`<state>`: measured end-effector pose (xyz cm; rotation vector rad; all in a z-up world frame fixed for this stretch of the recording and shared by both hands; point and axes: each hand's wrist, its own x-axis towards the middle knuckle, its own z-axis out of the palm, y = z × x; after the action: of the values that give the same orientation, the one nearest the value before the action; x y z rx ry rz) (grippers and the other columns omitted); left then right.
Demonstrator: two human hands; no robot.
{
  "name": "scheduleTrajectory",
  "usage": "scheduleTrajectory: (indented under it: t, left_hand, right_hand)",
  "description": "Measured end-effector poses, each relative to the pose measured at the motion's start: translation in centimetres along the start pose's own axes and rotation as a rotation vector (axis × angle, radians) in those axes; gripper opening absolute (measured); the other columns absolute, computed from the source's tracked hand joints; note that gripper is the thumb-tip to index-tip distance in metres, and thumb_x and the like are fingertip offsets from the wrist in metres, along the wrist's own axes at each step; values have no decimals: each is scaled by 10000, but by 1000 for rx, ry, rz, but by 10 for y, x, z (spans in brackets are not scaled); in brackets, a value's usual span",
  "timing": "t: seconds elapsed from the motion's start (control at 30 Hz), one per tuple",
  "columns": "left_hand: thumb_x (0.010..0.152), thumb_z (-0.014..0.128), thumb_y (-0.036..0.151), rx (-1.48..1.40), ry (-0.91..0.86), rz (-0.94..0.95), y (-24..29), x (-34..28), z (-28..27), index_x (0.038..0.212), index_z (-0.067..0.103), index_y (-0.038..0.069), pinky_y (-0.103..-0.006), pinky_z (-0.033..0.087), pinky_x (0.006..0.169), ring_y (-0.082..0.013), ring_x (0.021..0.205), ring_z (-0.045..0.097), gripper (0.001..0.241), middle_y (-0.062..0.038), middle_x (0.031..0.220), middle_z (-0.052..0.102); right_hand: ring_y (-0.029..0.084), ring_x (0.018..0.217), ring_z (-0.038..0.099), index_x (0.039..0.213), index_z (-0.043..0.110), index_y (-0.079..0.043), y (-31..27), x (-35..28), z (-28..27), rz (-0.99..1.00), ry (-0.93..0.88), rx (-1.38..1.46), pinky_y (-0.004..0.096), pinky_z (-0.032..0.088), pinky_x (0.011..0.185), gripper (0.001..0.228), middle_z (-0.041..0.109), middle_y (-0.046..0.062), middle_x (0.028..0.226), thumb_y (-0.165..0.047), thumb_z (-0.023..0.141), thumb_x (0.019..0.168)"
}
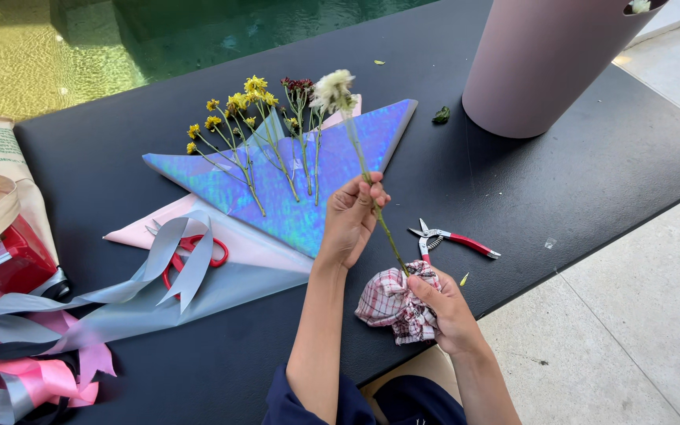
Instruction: The person trims the stems of several flowers with shears and places them onto a sheet of iridescent wrapping paper, arranging them into a bunch before folding the paper around the stems.
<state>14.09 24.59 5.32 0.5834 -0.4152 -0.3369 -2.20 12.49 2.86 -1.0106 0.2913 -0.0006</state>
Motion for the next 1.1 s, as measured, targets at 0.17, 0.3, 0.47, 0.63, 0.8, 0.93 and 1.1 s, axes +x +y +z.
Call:
scheduleTrajectory:
  t: [0.17,0.3,0.47,0.63,0.8,0.93,1.1]
  left_hand:
    - [974,656,219,317,43,-28,4,-4,14,1242,678,-36,-270,560,900,-143,891,656,371,-114,1037,746]
    - [996,636,194,298,93,-18,-4,-2,14,1152,695,-50,-260,564,869,-137,846,654,296,-115,949,744]
    - [1030,603,224,43,-39,-57,-7,-3,1,1171,668,11,-275,560,901,-124,859,661,263,-46,946,708]
    - [1060,561,211,-109,-134,-97,-3,-5,10,1185,632,28,-307,546,966,-90,830,614,233,-17,901,632]
    - [932,687,313,485,86,-105,1,-4,24,1148,739,53,-286,534,963,-138,991,698,342,-99,1011,771]
    - [1004,595,322,511,67,-89,2,-5,23,991,760,68,-286,488,999,-120,1037,666,303,-60,1010,763]
    - [1045,567,250,163,-42,-97,-3,-4,11,1258,647,-14,-291,477,1047,-134,1031,675,349,-36,948,749]
  right_hand:
    - [66,687,490,879,624,-71,-19,-14,28,-327,265,-607,232,411,651,147,580,-22,746,-177,660,974]
    - [62,630,418,788,606,-103,-24,-19,29,-451,352,-850,243,374,593,214,510,-47,677,-206,684,958]
    - [152,855,666,1139,657,29,-11,-11,9,-130,228,-259,279,534,804,327,733,91,947,-151,718,873]
    - [316,745,759,931,685,34,-8,-16,8,-14,69,83,418,639,638,181,771,222,881,-136,726,884]
    - [94,624,408,754,577,-72,-32,-31,29,-671,370,-1049,270,360,601,230,486,-21,677,-125,694,945]
    - [111,628,434,797,611,-94,-27,-29,32,-649,324,-1081,280,370,629,183,496,-26,683,-178,695,936]
    - [226,716,720,919,674,1,-4,-11,-3,-141,132,-28,354,604,639,126,751,155,841,-119,709,900]
